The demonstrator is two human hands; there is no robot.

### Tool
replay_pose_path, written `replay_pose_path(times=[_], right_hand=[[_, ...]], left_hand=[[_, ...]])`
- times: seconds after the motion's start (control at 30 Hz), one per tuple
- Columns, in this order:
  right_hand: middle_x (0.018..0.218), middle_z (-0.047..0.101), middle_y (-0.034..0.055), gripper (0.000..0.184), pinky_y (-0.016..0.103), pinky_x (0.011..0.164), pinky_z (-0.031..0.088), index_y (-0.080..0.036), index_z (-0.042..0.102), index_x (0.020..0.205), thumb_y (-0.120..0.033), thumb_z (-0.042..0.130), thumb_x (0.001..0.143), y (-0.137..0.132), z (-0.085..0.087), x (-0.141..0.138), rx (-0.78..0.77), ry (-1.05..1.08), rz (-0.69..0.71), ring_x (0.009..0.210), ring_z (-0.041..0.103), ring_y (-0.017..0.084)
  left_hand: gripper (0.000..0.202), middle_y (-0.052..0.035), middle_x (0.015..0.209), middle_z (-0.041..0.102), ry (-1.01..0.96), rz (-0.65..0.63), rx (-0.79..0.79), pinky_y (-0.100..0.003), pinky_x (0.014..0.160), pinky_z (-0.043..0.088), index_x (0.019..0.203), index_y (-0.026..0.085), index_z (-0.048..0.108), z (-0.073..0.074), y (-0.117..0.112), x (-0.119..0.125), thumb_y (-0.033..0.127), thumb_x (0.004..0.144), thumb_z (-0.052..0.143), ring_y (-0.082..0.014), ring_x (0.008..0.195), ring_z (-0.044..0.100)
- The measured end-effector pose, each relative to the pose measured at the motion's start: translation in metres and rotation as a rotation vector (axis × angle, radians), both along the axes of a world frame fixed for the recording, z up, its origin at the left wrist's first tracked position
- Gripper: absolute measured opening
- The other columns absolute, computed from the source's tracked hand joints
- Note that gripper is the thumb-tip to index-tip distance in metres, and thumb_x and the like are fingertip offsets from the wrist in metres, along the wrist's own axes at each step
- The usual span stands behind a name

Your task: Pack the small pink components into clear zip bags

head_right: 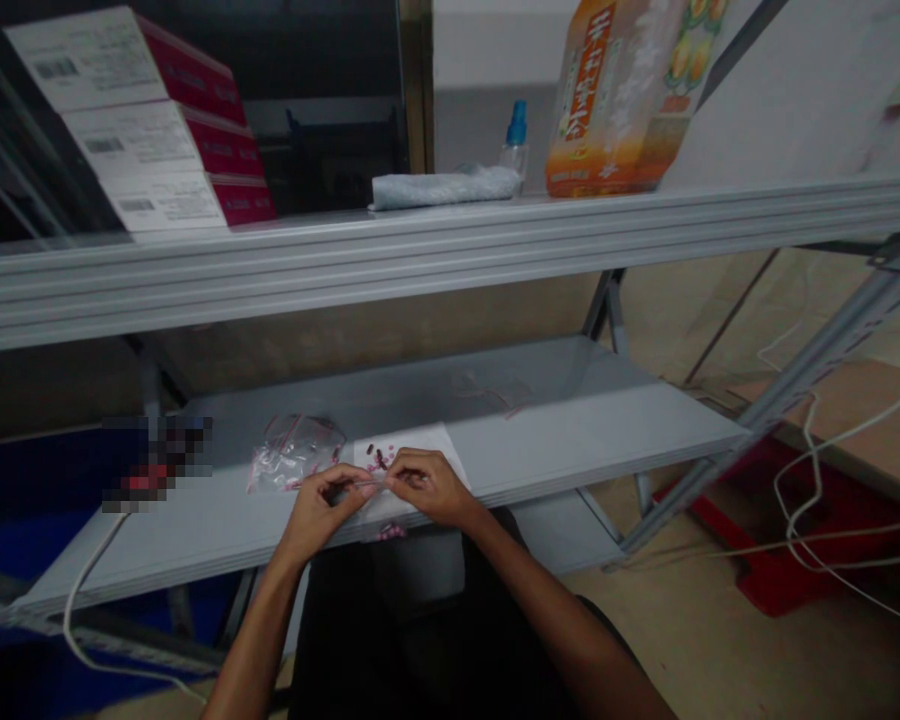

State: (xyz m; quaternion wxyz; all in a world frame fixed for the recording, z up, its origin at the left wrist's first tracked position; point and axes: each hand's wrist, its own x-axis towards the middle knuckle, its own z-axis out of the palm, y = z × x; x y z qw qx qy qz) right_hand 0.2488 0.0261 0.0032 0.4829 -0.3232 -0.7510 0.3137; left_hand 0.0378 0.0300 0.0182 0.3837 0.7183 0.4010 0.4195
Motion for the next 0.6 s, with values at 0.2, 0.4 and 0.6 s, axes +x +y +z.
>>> replay_pose_path(times=[0.2, 0.4, 0.6], right_hand=[[0.075, 0.061, 0.0019, 0.022, 0.023, 0.059, 0.036, -0.016, 0.069, 0.083, -0.035, 0.061, 0.090, -0.0010, 0.0029, -0.0032, -0.007, -0.012, -0.030, 0.065, 0.050, 0.012], [0.074, 0.062, 0.0024, 0.023, 0.024, 0.062, 0.038, -0.016, 0.068, 0.079, -0.034, 0.061, 0.091, -0.0037, 0.0029, -0.0008, 0.026, -0.022, -0.033, 0.068, 0.054, 0.014], [0.071, 0.061, 0.0021, 0.025, 0.023, 0.058, 0.037, -0.016, 0.069, 0.079, -0.036, 0.062, 0.090, -0.0049, 0.0066, 0.0026, 0.023, -0.062, -0.006, 0.064, 0.053, 0.013]], left_hand=[[0.019, -0.0049, 0.080, 0.072, -0.003, 0.071, 0.044, -0.028, 0.075, 0.047, 0.081, 0.016, 0.071, -0.0010, -0.0009, 0.0043, 0.035, 0.083, 0.068, -0.0185, 0.078, 0.064], [0.017, -0.0045, 0.085, 0.071, 0.040, -0.009, 0.055, -0.028, 0.077, 0.047, 0.086, 0.017, 0.070, 0.0013, -0.0031, 0.0053, 0.033, 0.084, 0.068, -0.0185, 0.083, 0.064], [0.016, -0.0050, 0.080, 0.070, 0.024, -0.038, 0.102, -0.029, 0.076, 0.046, 0.082, 0.017, 0.072, 0.0007, -0.0032, 0.0027, 0.032, 0.084, 0.069, -0.0188, 0.079, 0.064]])
